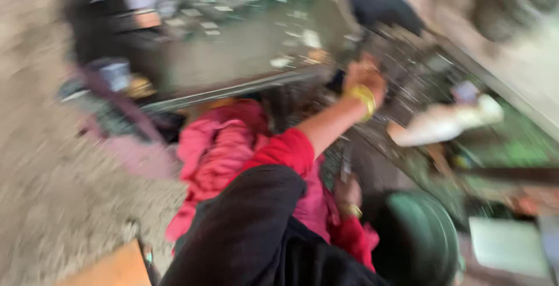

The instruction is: The person repeatedly picks small metal pieces from a bin, places them into a press machine, and operates the lever to process them. The person handles the metal pieces one at a time and returns them to the bin after processing.

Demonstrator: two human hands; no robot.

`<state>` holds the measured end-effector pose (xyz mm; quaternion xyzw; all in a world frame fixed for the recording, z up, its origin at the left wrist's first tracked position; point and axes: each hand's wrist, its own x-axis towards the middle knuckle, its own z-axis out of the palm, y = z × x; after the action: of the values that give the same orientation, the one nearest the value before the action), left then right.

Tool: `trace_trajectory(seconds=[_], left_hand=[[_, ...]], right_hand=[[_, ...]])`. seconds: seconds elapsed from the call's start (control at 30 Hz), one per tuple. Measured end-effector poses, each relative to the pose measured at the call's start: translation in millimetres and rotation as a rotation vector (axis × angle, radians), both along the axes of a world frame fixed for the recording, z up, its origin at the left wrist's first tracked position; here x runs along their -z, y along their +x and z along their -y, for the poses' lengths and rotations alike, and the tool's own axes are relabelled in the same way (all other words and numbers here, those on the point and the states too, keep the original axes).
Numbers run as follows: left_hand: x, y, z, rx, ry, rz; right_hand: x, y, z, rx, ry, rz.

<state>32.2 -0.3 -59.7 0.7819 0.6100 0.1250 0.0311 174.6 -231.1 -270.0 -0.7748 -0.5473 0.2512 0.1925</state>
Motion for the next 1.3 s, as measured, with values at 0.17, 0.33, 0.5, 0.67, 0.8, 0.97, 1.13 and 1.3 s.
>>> trace_trajectory(seconds=[0.17,0.33,0.5,0.67,0.8,0.97,1.13,1.3], left_hand=[[14.4,-143.1,82.4,0.077,0.309,0.347],[39.2,-320.7,72.0,-0.569,0.342,-0.118],[60.8,-437.2,31.3,-0.582,0.191,-0.580],[81.8,-460.3,5.2,-0.727,0.216,0.102],[88.6,-445.7,5.2,-0.680,0.167,0.030],[95.9,-412.9,26.7,-0.403,0.158,-0.099],[106.4,-424.2,-5.9,-0.261,0.225,-0.105],[51.3,-526.6,14.3,-0.822,0.081,-0.292]], right_hand=[[-94.5,4.3,-6.2,-0.025,0.684,-0.023],[-195.4,-6.7,-34.7,-0.201,1.128,0.106],[-239.0,-19.0,-45.3,-0.136,1.027,0.179],[-240.1,-27.1,-47.3,-0.123,0.945,0.160],[-248.4,-12.1,-45.1,-0.159,0.942,0.340],[-244.7,10.9,-54.5,-0.233,1.020,0.505],[-213.6,1.8,-71.4,-0.118,0.867,0.384],[-231.6,-10.7,-56.4,-0.145,0.879,0.408]])
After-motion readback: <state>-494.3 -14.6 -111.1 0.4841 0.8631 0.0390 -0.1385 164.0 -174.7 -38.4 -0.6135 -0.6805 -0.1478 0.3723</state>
